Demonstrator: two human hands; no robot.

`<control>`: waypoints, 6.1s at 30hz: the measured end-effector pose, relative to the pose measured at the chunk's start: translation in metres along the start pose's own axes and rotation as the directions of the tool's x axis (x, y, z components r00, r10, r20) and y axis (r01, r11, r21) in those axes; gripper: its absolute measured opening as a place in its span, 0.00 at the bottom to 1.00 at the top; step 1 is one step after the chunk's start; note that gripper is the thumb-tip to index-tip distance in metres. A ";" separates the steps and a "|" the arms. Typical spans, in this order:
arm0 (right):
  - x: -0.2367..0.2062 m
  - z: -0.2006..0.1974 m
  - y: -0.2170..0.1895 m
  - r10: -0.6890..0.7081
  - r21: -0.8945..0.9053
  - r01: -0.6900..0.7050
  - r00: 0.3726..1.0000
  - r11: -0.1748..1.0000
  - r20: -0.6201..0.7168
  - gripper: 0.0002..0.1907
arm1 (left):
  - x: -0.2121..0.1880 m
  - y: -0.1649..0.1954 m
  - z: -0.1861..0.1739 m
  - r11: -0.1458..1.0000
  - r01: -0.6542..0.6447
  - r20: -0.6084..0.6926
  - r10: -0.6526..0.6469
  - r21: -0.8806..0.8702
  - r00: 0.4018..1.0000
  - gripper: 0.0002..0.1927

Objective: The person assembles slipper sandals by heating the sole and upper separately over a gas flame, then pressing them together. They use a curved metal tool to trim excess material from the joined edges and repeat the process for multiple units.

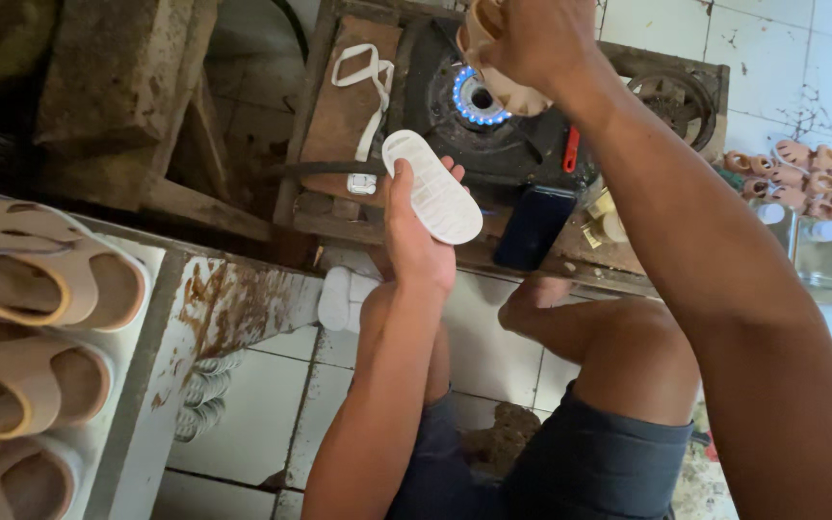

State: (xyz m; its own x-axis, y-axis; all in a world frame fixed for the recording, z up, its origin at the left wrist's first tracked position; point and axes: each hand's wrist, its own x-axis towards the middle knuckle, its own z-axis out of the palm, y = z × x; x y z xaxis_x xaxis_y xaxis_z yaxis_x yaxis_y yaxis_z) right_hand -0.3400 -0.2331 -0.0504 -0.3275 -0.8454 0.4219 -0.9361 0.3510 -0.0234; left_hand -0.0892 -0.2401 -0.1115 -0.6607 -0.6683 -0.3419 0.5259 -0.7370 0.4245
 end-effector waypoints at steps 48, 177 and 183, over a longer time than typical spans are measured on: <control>-0.375 -0.184 -0.247 0.689 0.852 -0.330 0.723 0.407 -0.049 0.43 | -0.251 -0.019 -0.009 0.927 -0.045 0.566 -0.188 0.372 0.803 0.29; -0.471 -0.241 -0.275 0.495 0.597 -0.704 0.704 0.385 0.510 0.28 | -0.392 -0.022 -0.146 0.592 0.306 0.023 -0.483 0.746 0.875 0.22; -0.472 -0.239 -0.278 0.506 0.591 -0.691 0.716 0.416 0.480 0.30 | -0.392 -0.023 -0.151 0.629 0.346 0.034 -0.510 0.696 0.859 0.23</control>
State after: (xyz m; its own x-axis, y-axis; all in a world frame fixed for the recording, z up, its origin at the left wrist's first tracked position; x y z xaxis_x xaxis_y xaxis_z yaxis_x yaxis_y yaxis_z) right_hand 0.1055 0.1649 -0.0265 -0.7703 -0.6210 -0.1452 -0.2389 0.4920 -0.8372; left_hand 0.2385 0.0239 -0.1142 -0.8543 -0.1950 -0.4818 -0.2704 -0.6248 0.7325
